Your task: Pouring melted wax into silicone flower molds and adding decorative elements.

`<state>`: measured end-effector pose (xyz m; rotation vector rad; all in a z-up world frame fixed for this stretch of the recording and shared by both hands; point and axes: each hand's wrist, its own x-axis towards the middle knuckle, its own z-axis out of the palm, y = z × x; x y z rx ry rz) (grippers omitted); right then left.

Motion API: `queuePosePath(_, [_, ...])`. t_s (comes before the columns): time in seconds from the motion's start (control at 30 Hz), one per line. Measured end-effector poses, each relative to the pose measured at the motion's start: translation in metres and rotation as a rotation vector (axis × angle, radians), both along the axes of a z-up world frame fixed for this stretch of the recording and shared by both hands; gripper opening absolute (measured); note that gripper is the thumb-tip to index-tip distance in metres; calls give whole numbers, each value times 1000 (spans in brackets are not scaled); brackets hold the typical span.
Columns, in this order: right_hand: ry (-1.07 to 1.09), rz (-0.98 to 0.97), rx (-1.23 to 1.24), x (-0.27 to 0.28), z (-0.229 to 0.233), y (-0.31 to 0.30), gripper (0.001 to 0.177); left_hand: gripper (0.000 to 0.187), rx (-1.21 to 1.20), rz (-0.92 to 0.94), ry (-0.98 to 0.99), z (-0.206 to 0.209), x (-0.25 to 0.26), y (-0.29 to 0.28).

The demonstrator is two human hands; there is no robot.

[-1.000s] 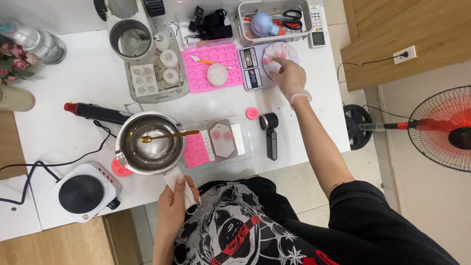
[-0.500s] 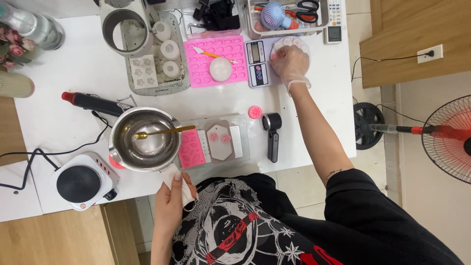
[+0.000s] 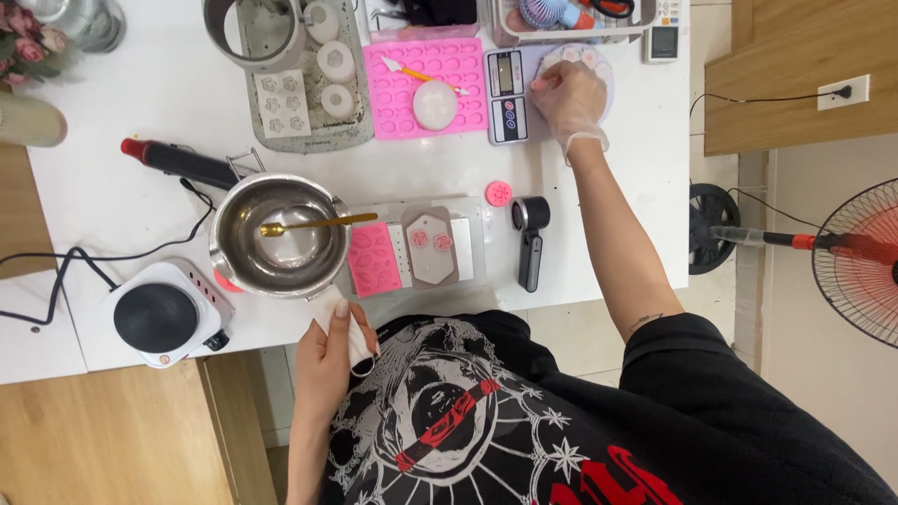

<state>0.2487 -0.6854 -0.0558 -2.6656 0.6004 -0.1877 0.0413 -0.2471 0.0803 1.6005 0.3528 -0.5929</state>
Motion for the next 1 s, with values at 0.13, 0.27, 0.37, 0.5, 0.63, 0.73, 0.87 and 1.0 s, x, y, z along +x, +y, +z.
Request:
queuePosePath(0.13, [-62, 23, 104, -27, 37, 17, 19, 43, -4, -9, -54, 0, 0, 2])
queuePosePath(0.27, [-121, 166, 357, -78, 99, 60, 24, 40, -60, 21, -49, -7, 0, 7])
queuePosePath(0.37, [-66, 232, 497, -120, 127, 97, 26, 39, -89, 35, -24, -12, 1, 13])
queuePosePath(0.5, [50, 247, 628, -166, 144, 147, 27, 39, -90, -6, -29, -10, 4, 20])
queuePosePath(0.63, [192, 249, 618, -180, 153, 183, 17, 37, -123, -29, -15, -7, 5, 27])
queuePosePath(0.73, [161, 303, 610, -187, 129, 187, 21, 39, -102, -74, -27, -8, 5, 35])
queuePosePath(0.87, [133, 335, 495, -188, 120, 188, 23, 41, -73, -130, -47, -12, 4, 40])
queuePosePath(1.0, [158, 315, 446, -183, 126, 195, 24, 40, -113, -122, -51, -13, 2, 43])
